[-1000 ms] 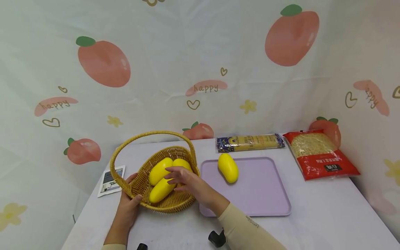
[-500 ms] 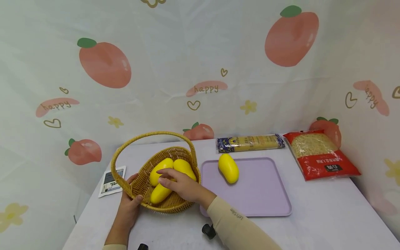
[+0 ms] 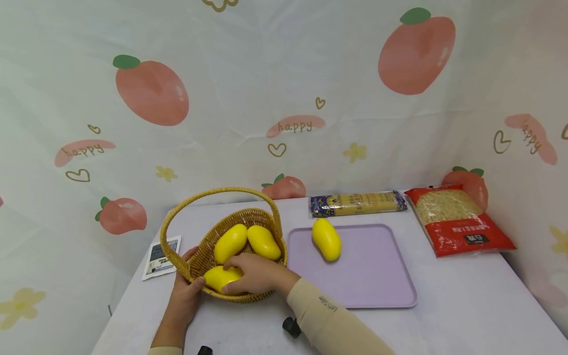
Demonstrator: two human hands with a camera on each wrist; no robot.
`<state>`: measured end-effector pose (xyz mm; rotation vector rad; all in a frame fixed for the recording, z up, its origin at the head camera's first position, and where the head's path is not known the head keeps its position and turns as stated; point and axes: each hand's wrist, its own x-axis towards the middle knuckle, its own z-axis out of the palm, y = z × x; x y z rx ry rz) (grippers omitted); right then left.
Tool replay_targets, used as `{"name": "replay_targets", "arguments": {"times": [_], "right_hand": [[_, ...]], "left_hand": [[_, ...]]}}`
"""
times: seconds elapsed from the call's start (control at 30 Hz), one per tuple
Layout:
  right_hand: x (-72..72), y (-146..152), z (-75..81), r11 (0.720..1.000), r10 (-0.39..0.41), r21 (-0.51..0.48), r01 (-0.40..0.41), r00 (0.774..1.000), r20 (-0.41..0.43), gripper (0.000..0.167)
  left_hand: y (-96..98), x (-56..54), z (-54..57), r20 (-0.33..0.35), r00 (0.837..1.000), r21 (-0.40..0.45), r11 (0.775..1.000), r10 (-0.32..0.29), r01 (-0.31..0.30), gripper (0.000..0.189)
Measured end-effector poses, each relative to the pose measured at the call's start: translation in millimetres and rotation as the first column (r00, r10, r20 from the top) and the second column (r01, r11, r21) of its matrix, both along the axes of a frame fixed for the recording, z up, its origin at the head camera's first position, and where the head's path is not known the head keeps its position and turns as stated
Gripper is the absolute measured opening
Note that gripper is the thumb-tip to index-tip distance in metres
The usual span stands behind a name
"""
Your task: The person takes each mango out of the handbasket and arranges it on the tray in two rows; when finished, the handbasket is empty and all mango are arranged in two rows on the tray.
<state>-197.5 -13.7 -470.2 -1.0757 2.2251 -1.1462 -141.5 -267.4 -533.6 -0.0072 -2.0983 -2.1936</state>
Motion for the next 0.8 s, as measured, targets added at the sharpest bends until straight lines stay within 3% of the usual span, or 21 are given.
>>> {"name": "replay_targets", "arguments": {"times": [0.27, 0.8], "right_hand": [[-1.3, -2.9, 0.4, 0.999, 0.01, 0.044, -0.012, 1.0, 0.027, 0.062], [-4.2, -2.7, -2.5, 1.0, 0.015, -0.024, -0.013, 0.996, 0.09, 0.054]], "left_hand": [[0.5, 1.6, 2.4, 0.022, 1.0, -0.028, 1.0, 0.012, -0.012, 0.076], [-2.0, -1.3, -3.4, 0.015, 1.0, -0.027, 0.999, 0.02, -0.019, 0.079]]}}
